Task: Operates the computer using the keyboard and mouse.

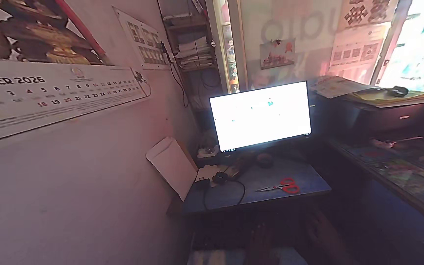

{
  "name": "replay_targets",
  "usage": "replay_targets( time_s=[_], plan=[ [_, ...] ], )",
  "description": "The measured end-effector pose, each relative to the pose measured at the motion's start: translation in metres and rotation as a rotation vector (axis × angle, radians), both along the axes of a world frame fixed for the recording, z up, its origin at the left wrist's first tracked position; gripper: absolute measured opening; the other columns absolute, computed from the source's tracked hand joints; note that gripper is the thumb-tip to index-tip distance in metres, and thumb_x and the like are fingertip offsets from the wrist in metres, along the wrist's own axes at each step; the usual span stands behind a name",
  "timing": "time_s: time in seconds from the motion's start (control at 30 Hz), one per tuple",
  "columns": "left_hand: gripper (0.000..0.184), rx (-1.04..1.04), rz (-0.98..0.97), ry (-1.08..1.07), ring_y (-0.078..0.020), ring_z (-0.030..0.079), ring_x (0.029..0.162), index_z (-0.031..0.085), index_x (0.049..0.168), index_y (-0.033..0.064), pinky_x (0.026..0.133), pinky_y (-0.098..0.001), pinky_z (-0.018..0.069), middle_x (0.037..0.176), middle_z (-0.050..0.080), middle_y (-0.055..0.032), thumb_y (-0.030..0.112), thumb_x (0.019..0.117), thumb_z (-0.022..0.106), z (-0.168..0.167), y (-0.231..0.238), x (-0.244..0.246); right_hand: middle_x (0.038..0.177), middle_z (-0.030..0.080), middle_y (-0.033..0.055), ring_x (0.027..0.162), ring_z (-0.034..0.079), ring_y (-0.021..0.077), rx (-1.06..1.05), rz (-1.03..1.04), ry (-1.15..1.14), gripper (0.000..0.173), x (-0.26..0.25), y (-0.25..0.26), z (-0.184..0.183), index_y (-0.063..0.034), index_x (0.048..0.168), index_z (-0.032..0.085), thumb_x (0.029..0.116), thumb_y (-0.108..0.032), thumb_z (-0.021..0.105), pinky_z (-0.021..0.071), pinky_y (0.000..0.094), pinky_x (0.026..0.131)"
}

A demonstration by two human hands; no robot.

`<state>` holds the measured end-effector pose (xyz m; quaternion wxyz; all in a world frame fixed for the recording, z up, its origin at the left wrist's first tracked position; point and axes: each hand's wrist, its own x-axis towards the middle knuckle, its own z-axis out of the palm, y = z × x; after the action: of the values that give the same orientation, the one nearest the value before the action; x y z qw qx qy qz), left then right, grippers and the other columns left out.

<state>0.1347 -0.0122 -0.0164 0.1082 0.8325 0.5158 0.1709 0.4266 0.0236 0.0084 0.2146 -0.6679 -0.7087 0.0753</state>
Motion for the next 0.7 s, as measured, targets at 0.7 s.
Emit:
replay_targets(
  time_s=[0.7],
  plan=[
    [0.065, 0.016, -0.004, 0.006, -0.0313, 0.024, 0.156, 0.049, 0.152, 0.0099, 0.127, -0.054, 0.0168, 0.167, 0.03, -0.0136, 0.055, 0.1049, 0.041, 0.0008, -0.0027, -0.0004, 0.156, 0.047, 0.0168, 0.143, 0.047, 0.0356, 0.012, -0.015, 0.011, 0.048, -0.0028, -0.0036, 0.0005, -0.0195, 0.146, 0.059, 0.1013, -0.037, 0.056, 0.044, 0.0522, 0.113]
  ],
)
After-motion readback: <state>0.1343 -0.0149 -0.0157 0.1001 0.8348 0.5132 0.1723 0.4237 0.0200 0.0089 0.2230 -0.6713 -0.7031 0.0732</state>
